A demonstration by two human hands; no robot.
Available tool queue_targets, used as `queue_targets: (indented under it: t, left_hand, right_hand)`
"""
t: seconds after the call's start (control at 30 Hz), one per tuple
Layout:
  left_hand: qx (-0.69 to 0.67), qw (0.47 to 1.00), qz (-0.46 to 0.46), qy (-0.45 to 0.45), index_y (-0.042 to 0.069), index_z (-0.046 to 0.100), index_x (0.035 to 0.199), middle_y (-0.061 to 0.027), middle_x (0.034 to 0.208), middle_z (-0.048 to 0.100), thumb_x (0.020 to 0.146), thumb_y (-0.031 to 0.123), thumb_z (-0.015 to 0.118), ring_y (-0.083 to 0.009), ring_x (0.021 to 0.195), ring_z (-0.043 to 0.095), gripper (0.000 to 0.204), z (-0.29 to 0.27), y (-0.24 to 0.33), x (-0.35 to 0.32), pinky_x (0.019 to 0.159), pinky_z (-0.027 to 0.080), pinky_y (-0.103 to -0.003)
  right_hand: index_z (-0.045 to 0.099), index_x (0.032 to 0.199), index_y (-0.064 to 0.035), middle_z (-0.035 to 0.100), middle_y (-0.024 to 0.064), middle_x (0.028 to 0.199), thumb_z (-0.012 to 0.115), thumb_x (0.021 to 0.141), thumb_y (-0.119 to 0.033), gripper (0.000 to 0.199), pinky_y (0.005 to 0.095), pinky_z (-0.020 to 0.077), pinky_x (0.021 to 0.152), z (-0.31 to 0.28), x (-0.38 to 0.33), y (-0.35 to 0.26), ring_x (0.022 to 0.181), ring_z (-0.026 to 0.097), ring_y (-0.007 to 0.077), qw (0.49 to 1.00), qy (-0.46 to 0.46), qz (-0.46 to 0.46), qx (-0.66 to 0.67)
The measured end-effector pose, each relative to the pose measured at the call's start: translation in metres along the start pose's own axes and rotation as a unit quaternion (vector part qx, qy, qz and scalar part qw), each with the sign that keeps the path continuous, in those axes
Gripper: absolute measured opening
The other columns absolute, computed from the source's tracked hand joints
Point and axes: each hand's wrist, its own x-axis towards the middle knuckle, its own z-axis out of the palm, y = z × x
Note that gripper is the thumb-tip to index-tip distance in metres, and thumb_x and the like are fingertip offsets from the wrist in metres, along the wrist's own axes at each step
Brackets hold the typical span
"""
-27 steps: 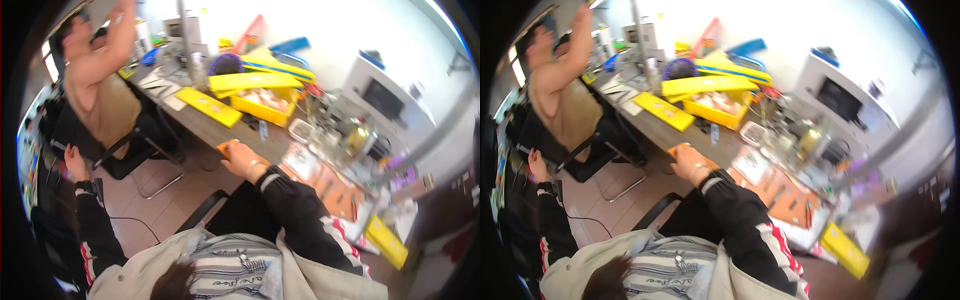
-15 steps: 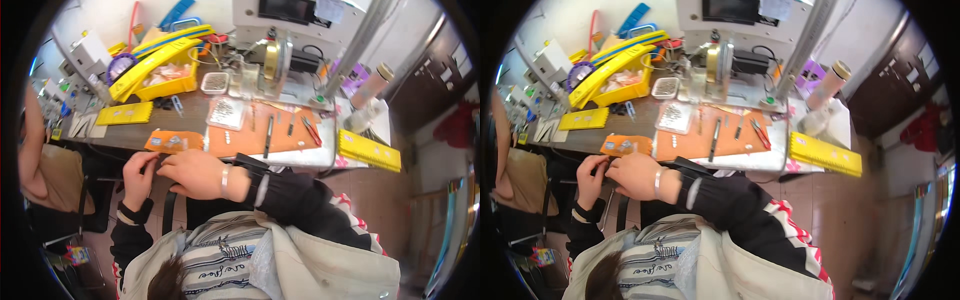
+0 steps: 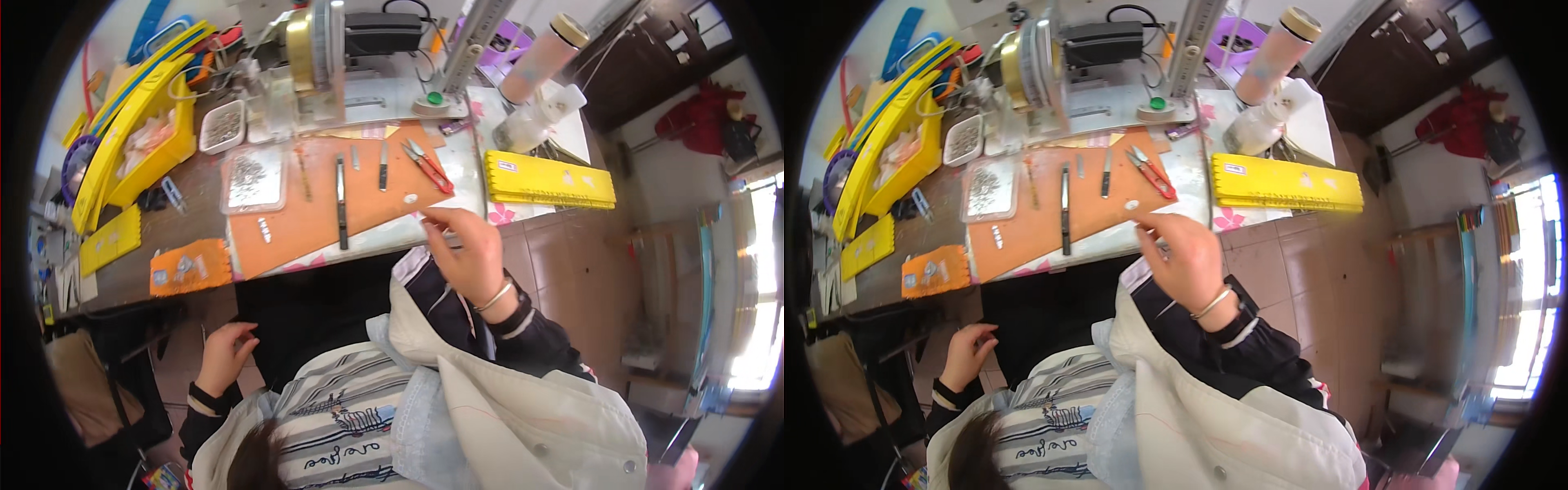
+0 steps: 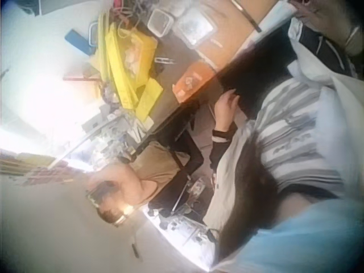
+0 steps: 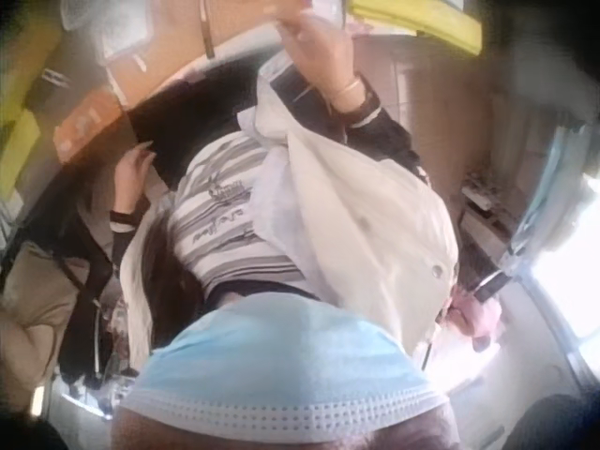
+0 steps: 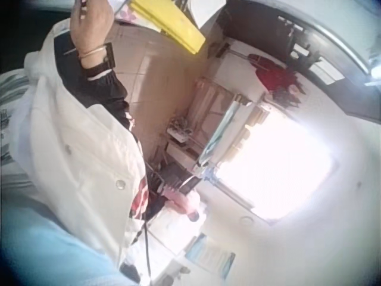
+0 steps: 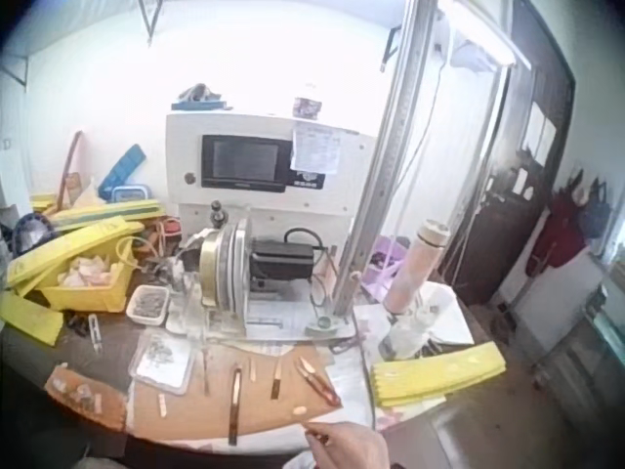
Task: Winding wire or thread onto a small mechanical component using a motorized machine and applying adhesive.
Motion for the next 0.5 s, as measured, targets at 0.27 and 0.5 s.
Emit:
queue_targets:
  t: [0.27,0.5]
  left_hand:
    - [-0.070,0.991,-0.106,0.028,0.000,0.065,0.111,-0.0157,0.088,0.064,0.081,-0.002,0.069,-0.0286,0.080,0.063,0.030,0.016,-0.007,-0.005,0.074,0.049,-0.036]
    - [0.123,0.978,-0.104,0.131,0.000,0.061,0.119,-0.0215,0.114,0.061,0.080,0.001,0.067,-0.0414,0.113,0.054,0.040,0.025,-0.034,-0.019,0.101,0.041,-0.045]
  right_hand:
    - [0.071,0.102,-0.0073,0.066,0.0049,0.074,0.072,0.079,0.000,0.024,0.0311,0.0461,0.052,0.037,0.018,0.013,0.054,0.059,0.0192,0.998,-0.016,-0.004,0.060]
    - [0.070,0.091,-0.0075,0.058,0.0026,0.060,0.076,0.071,-0.002,0.022,0.0323,0.0424,0.044,0.045,0.019,0.022,0.049,0.058,0.0192,0.994,0.029,-0.110,0.006]
